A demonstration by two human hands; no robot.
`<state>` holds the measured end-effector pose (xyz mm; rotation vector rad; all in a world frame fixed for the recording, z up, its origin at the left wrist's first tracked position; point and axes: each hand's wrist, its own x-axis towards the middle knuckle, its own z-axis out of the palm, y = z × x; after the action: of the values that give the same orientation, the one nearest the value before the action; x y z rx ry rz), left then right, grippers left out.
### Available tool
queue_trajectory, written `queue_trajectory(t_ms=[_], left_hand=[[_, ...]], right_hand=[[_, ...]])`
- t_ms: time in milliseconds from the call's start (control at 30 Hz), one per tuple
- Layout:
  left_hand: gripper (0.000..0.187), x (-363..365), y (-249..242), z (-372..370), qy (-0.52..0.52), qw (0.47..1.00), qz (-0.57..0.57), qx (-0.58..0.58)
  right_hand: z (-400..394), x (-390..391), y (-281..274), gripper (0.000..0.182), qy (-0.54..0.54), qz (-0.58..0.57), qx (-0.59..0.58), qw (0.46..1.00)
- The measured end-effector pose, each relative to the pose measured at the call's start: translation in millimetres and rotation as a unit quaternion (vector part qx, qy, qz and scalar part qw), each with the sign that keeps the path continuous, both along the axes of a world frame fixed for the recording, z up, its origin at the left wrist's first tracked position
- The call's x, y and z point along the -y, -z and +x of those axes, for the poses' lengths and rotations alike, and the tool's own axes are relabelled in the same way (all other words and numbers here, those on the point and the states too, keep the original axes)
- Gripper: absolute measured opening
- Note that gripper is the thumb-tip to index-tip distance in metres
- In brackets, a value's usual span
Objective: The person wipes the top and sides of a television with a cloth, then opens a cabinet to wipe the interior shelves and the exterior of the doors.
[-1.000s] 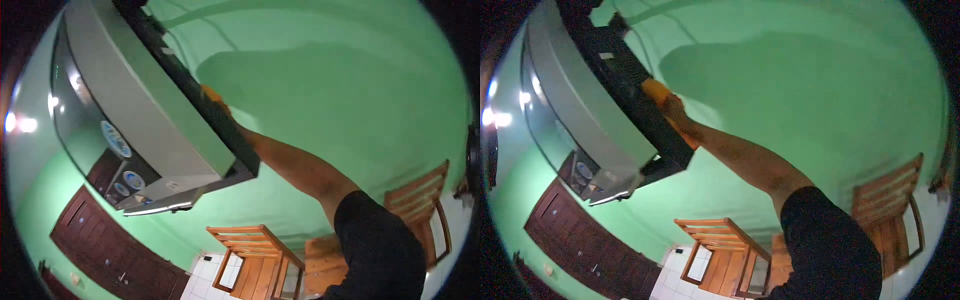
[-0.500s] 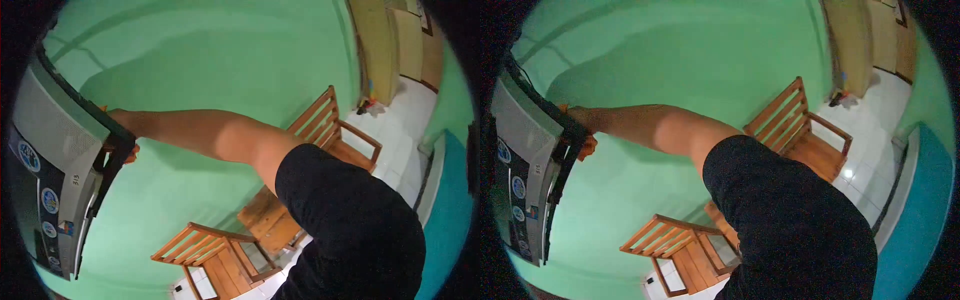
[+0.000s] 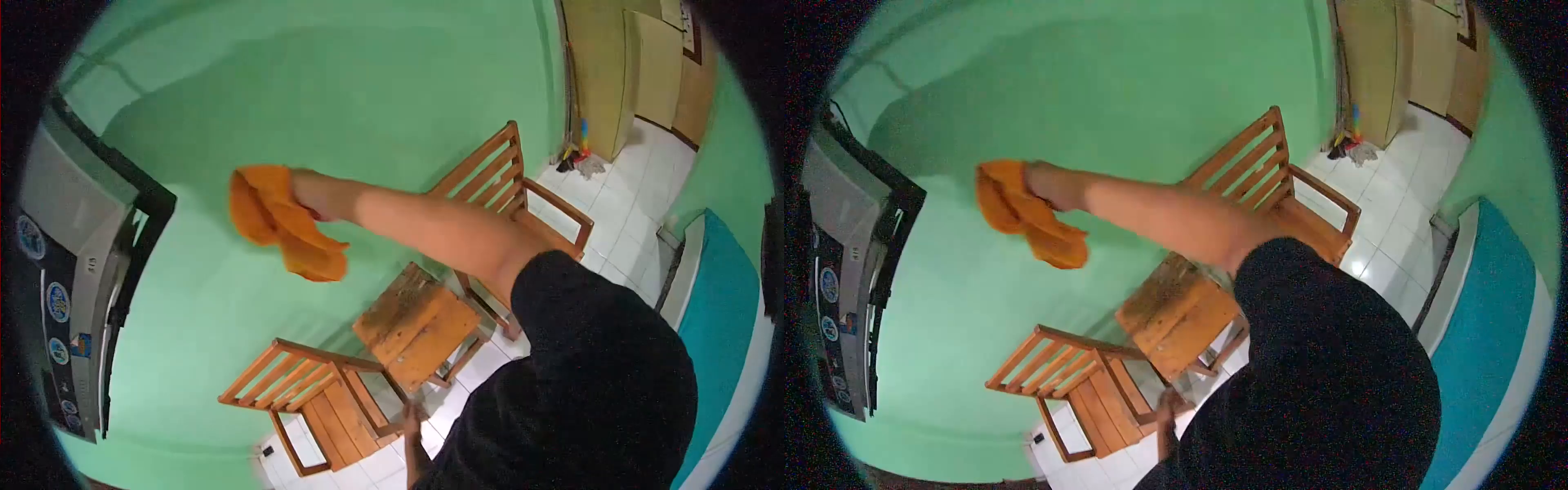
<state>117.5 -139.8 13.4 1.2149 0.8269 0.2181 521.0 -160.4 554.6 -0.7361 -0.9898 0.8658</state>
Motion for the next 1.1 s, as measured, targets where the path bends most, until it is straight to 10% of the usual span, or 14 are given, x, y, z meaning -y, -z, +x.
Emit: queue_trajectory(t_ms=[33,100,167,367,467,833,1100], left_hand=[[0.027,-18.6,28.7,2.0,0.043,0.991,0.1,0.072],[0.04,28.2,-115.8,58.7,-0.043,0.995,0.092,-0.026],[0.049,39.5,-141.4,85.6,-0.006,0.992,0.12,0.036],[0.051,128.2,-183.2,172.4,-0.026,0.966,-0.134,0.219],[0.041,172.6,-174.2,196.2,-0.006,0.986,-0.154,0.065],[0.027,191.8,-223.4,248.3,0.056,0.993,-0.09,0.044],[0.036,174.7,-259.4,284.9,0.095,0.934,-0.312,0.146]], right_hand=[[-0.3,8.8,33.8,0.025,-0.008,-0.018,-0.034,0.999],[-5.5,31.7,107.1,0.026,-0.026,-0.068,-0.106,0.992],[-23.4,68.5,183.6,0.027,-0.05,-0.123,-0.193,0.972],[-76.8,187.7,336.0,0.031,-0.045,-0.231,-0.406,0.883],[-62.9,243.8,355.3,0.033,-0.042,-0.208,-0.464,0.86],[5.3,368.1,330.2,0.041,0.108,-0.239,-0.428,0.865],[-37.7,397.8,304.6,0.057,0.111,-0.213,-0.438,0.866]])
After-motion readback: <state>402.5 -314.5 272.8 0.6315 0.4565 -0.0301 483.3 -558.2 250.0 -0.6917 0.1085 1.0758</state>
